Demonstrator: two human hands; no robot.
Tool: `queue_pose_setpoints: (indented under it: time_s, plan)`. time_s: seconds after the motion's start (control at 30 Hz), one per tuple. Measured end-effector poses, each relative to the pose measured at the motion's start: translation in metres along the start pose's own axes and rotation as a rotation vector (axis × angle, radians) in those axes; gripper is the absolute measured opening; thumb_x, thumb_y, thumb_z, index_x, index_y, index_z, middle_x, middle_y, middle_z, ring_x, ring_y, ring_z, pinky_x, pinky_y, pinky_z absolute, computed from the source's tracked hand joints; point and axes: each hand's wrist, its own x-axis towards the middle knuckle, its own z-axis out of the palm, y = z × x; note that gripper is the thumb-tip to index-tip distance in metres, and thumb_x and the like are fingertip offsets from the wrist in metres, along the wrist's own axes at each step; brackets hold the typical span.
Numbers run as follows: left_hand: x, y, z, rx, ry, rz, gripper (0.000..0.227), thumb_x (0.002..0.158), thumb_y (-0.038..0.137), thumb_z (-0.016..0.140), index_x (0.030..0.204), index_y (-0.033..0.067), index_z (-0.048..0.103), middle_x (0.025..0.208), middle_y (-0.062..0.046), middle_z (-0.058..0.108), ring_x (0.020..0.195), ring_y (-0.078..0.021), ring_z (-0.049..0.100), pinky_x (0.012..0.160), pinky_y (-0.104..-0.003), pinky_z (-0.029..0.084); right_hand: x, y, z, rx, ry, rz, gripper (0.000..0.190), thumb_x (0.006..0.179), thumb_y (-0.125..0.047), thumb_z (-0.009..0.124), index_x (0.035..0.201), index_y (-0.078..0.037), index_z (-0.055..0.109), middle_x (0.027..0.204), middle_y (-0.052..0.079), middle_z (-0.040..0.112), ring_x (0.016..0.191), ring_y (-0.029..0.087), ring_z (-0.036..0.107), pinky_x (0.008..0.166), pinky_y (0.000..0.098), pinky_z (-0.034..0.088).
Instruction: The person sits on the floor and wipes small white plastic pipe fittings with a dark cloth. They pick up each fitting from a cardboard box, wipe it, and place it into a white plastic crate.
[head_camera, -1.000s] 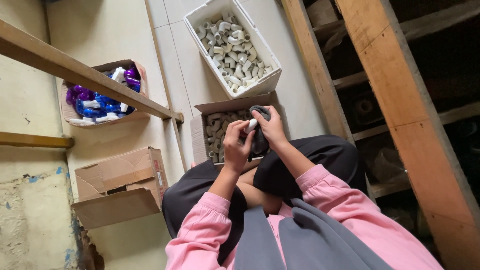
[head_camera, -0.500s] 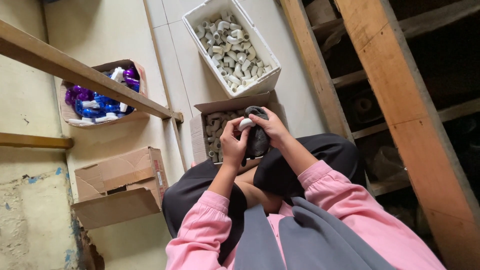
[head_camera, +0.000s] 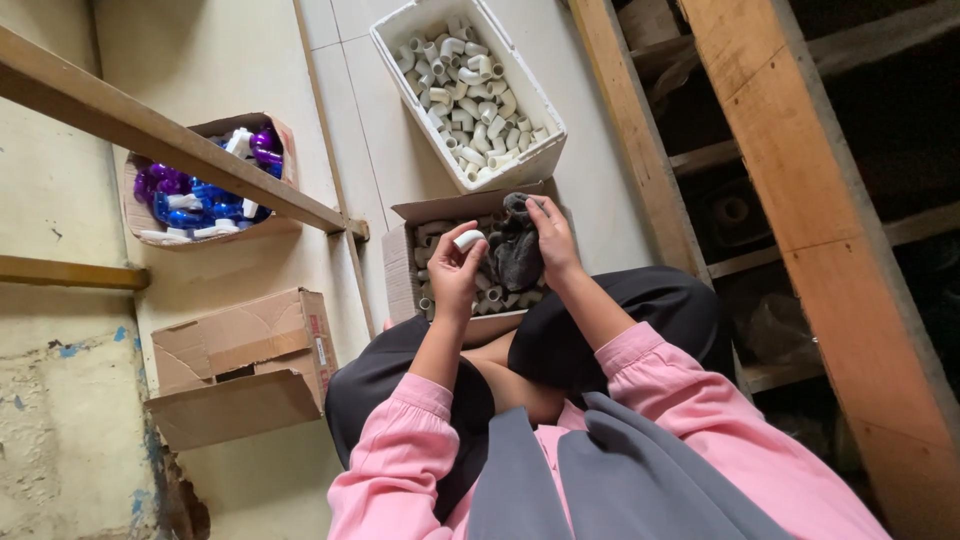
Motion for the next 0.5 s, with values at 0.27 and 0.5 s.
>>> queue_pose_setpoints:
  time_s: [0.27, 0.5]
  plan:
    - [-0.002, -0.036, -0.005, -0.029, -0.071, -0.036, 0.039, 0.087, 0.006, 0.082, 0.123, 0.0063, 0.067, 0.093, -0.006, 0.073, 0.083, -0.0105, 0.07, 0.078, -0.027, 0.062, -0.047, -0.046, 0.037, -0.518, -0.323, -0.633, 0.029, 0.099, -0.029, 0.066, 0.124, -0.016, 0.073, 0.129, 0.009, 0.063, 0.122, 0.027, 0.06, 0.109, 0.043, 0.042]
    - [-0.001, -0.036, 0.004, 0.36, -0.308, 0.081, 0.018, 0.096, 0.025, 0.073, 0.113, 0.0177, 0.076, 0.101, -0.002, 0.074, 0.089, -0.0119, 0.068, 0.082, -0.032, 0.055, -0.026, -0.019, 0.018, -0.621, -0.072, -0.456, 0.02, 0.102, -0.029, 0.064, 0.114, -0.018, 0.074, 0.102, 0.009, 0.074, 0.098, 0.021, 0.07, 0.089, 0.0407, 0.053]
